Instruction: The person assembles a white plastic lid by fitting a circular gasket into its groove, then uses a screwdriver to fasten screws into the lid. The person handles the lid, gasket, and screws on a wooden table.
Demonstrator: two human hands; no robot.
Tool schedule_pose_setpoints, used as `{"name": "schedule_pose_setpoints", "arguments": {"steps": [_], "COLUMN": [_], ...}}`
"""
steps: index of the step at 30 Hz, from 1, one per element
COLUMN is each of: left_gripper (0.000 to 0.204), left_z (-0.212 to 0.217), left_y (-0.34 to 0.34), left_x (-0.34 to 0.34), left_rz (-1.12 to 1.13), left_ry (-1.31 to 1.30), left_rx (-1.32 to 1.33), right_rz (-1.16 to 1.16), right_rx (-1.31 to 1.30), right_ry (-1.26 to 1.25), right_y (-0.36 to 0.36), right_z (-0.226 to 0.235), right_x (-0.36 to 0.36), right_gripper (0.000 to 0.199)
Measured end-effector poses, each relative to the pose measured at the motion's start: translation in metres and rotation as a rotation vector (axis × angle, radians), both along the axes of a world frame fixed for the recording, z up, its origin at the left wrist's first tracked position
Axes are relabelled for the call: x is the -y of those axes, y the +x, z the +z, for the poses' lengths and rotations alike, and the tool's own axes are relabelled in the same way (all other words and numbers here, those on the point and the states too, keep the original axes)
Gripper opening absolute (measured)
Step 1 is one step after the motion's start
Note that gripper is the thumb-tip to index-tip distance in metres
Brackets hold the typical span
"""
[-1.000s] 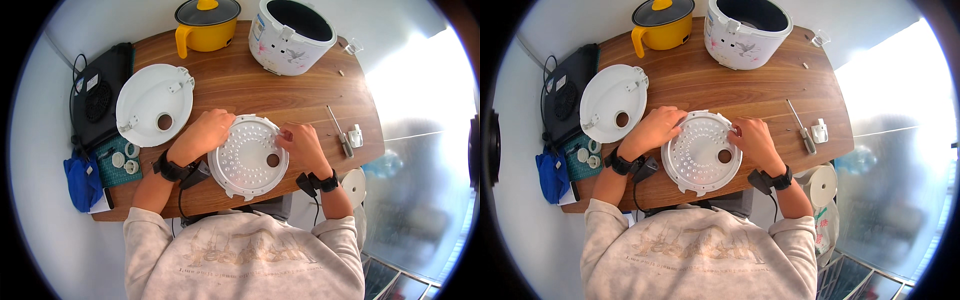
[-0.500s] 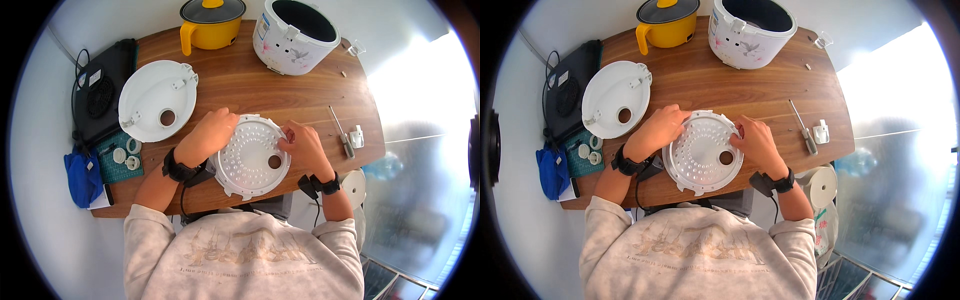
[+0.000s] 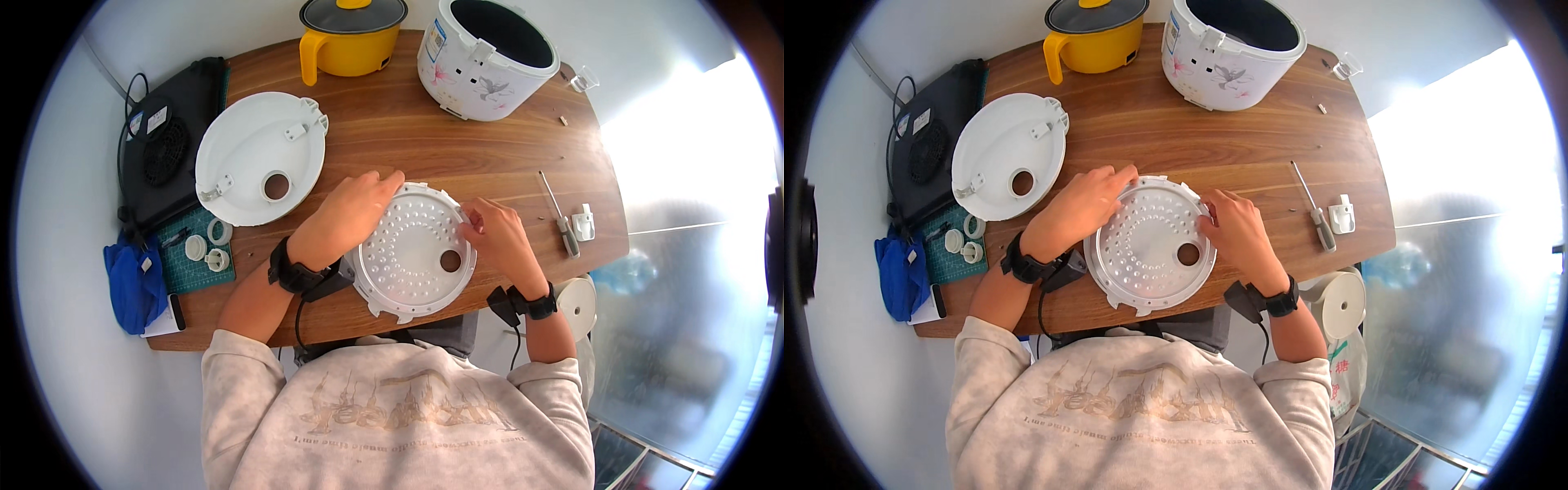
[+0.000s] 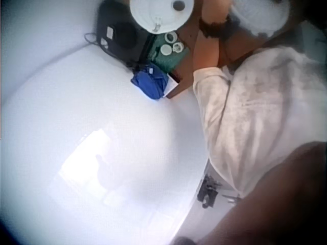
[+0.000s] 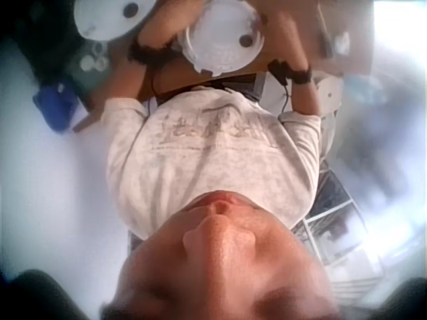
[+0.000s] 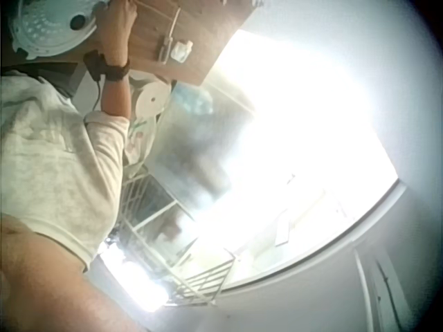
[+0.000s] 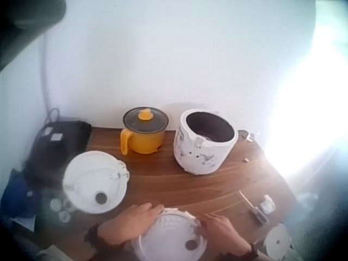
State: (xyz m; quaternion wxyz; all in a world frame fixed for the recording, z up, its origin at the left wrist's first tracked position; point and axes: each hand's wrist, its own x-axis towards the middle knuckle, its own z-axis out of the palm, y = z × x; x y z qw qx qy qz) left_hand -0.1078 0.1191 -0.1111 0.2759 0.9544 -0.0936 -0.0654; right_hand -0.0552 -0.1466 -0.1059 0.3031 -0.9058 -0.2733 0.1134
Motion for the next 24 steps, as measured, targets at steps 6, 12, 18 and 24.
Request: {"name": "schedule_pose_setpoints", "arguments": {"steps": [6, 12, 18, 24], "left_gripper": [0.034, 0.046, 0.104, 0.123], "left_z": [0.006, 0.01, 0.016, 0.003], "left_y": [0.0, -0.007, -0.035, -0.035], "left_x": [0.002, 0.009, 0.021, 0.03], "left_rz": [-0.009, -0.059, -0.157, -0.158], "left_ry": [-0.019, 0.167, 0.408, 0.545], "left_rx": [0.001, -0.013, -0.066, -0.064], "right_rz": [0.021, 0.009, -0.069, -0.164], "right_rx": [0.025, 0.098, 0.098, 0.082], "right_ry": [0.003, 0.009, 0.074, 0.13], "right_y": [0.0, -0.002, -0.008, -0.01], "right_z": [-0.001, -0.008, -0.017, -0.005], "right_x": [-0.001, -0.003, 0.004, 0.024], "right_gripper": [0.021, 0.021, 0.028, 0.029]}}
